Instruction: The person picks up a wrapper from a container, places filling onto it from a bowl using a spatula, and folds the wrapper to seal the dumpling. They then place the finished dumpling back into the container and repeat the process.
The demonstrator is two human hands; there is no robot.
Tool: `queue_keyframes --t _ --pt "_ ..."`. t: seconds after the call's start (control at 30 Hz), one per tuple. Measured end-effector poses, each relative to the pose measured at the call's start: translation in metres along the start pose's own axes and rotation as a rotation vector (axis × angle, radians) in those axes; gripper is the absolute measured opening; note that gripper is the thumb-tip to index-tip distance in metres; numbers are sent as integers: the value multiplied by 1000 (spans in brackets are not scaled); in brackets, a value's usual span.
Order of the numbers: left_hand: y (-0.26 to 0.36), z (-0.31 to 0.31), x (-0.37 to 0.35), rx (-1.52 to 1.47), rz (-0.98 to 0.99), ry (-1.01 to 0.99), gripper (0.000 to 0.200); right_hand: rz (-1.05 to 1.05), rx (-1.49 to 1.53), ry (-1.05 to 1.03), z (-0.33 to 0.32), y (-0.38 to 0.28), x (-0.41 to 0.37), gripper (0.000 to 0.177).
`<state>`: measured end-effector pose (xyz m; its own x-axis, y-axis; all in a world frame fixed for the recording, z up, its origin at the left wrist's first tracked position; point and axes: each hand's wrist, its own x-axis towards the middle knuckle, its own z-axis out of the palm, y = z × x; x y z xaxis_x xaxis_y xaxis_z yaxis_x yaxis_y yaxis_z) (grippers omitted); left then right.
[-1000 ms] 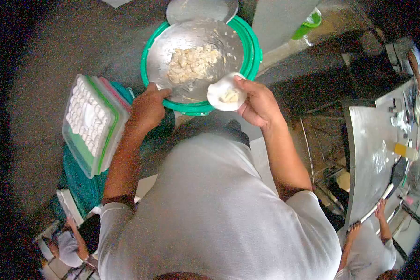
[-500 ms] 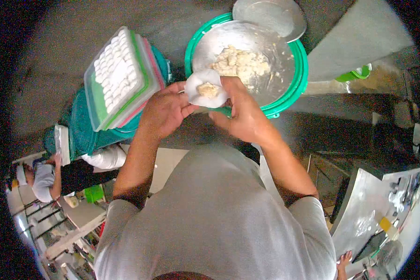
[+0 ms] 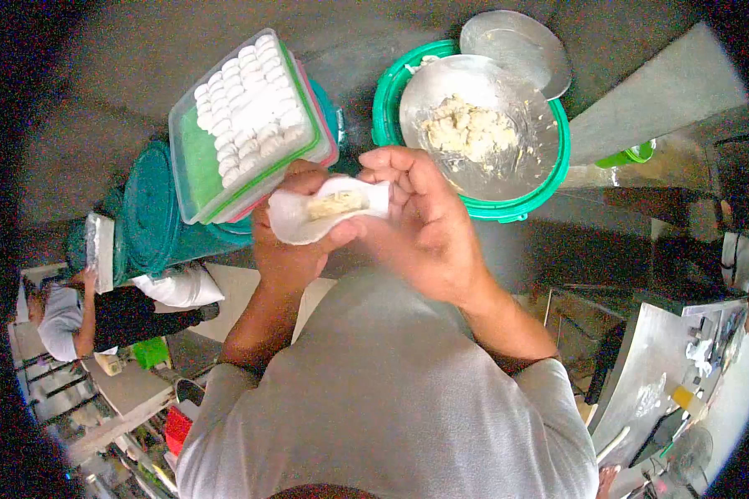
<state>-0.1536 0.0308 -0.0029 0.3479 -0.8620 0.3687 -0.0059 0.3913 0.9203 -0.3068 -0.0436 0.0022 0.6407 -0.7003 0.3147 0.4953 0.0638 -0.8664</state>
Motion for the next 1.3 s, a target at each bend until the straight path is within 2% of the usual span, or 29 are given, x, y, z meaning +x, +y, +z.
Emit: queue_keyframes --t 0.03,0.07,0.1,0.23,0.33,0.4,0.43,0.47,0.5,0.53,0.57,0.63,0.67,0.7,0.77,0.8,0.83,0.87,0.93,0.97,1.03,1.1,1.17,1.2,1.27,1.3 --pt "0 -10 1 164 171 -48 46 -1 -7 -1 10 -2 1 55" --pt "2 -14 -2 21 99 27 43 53 75 27 22 -7 3 57" --pt "6 -19 -4 15 106 32 43 110 156 53 31 -9 5 58" --pt "17 -43 -14 -94 34 146 42 81 69 25 45 14 7 52" --pt "16 -59 -21 -117 -9 166 41 -5 -109 29 54 23 11 42" --pt "17 -71 -23 -131 -37 172 41 -157 -520 -20 56 25 16 29" --pt "20 -79 -22 17 45 91 42 -152 -522 -28 61 27 17 29" --pt "24 -86 -21 164 125 11 43 -97 -361 -6 67 29 18 25" --pt "28 -93 -21 161 124 21 43 -41 -200 17 74 29 18 21" --pt "32 -98 -21 170 131 -14 44 121 48 141 91 20 22 16" --pt "35 -102 -21 178 136 -50 46 131 43 140 90 21 23 16" --pt "37 -107 -21 153 154 -20 47 104 -190 -62 84 23 27 16" --pt "38 -109 -20 127 167 -4 48 1 -279 -116 84 26 30 17" --pt "38 -112 -20 102 180 13 48 9 -281 -119 87 27 32 17" --pt "38 -119 -20 96 198 -10 46 -124 -433 -59 97 25 34 17" --pt "41 -122 -18 151 209 -58 44 7 -195 49 110 23 33 18" --pt "44 -123 -17 205 218 -105 42 15 -197 48 109 22 33 18" --pt "46 -122 -18 202 213 -102 42 -14 -362 -42 104 19 33 18" --pt "51 -117 -24 11 -22 31 41 -142 -613 -185 99 17 36 17" --pt "48 -121 -23 10 -25 33 41 -138 -613 -185 100 19 37 17" --pt "38 -130 -20 70 190 -39 42 -250 -636 -189 100 22 38 17" --pt "43 -133 -17 149 217 -78 41 -232 -640 -158 109 17 40 17" --pt "45 -133 -16 154 178 -147 39 -138 -670 -153 114 9 42 18" --pt "47 -129 -19 152 177 -145 39 -181 -698 -196 107 14 38 18" --pt "51 -121 -25 -150 -41 79 39 -204 -679 -216 106 17 40 18" --pt "49 -124 -24 -150 -41 80 39 -230 -659 -234 106 18 41 18"
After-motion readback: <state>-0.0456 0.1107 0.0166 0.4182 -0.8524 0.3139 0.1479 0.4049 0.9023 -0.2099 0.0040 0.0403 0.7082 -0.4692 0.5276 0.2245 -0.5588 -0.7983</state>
